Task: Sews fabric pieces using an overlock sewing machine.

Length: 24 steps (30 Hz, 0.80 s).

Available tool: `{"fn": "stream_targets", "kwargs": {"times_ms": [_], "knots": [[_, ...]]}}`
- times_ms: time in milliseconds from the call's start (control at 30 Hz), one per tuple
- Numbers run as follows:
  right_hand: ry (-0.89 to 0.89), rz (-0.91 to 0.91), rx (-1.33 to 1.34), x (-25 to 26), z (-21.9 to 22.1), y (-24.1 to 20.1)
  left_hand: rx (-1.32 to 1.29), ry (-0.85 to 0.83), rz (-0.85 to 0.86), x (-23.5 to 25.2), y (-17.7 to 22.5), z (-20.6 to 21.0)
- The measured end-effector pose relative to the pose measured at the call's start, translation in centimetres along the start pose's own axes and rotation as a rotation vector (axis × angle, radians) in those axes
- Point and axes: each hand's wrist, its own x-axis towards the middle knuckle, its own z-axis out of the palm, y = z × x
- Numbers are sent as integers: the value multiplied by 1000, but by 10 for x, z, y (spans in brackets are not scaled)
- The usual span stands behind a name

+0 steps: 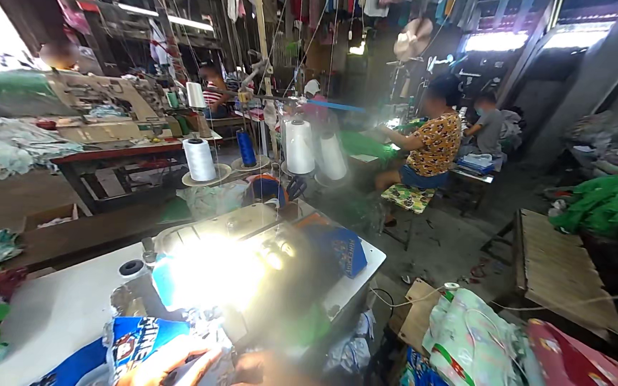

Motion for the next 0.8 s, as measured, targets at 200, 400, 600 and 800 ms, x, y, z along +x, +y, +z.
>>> {"fn": "stream_targets", "kwargs": {"times_ms": [200, 400, 600, 800], "knots": [[10, -31, 37, 1, 1, 4, 3, 8, -3, -1, 0, 0], [5, -32, 36, 1, -2, 4, -5, -11, -13, 0, 0, -1], [-5, -48, 34, 2, -4, 8, -5, 21, -7, -1, -1, 0], [3, -35, 55, 1, -4, 7, -13, 5, 0, -1, -1, -1]]}}
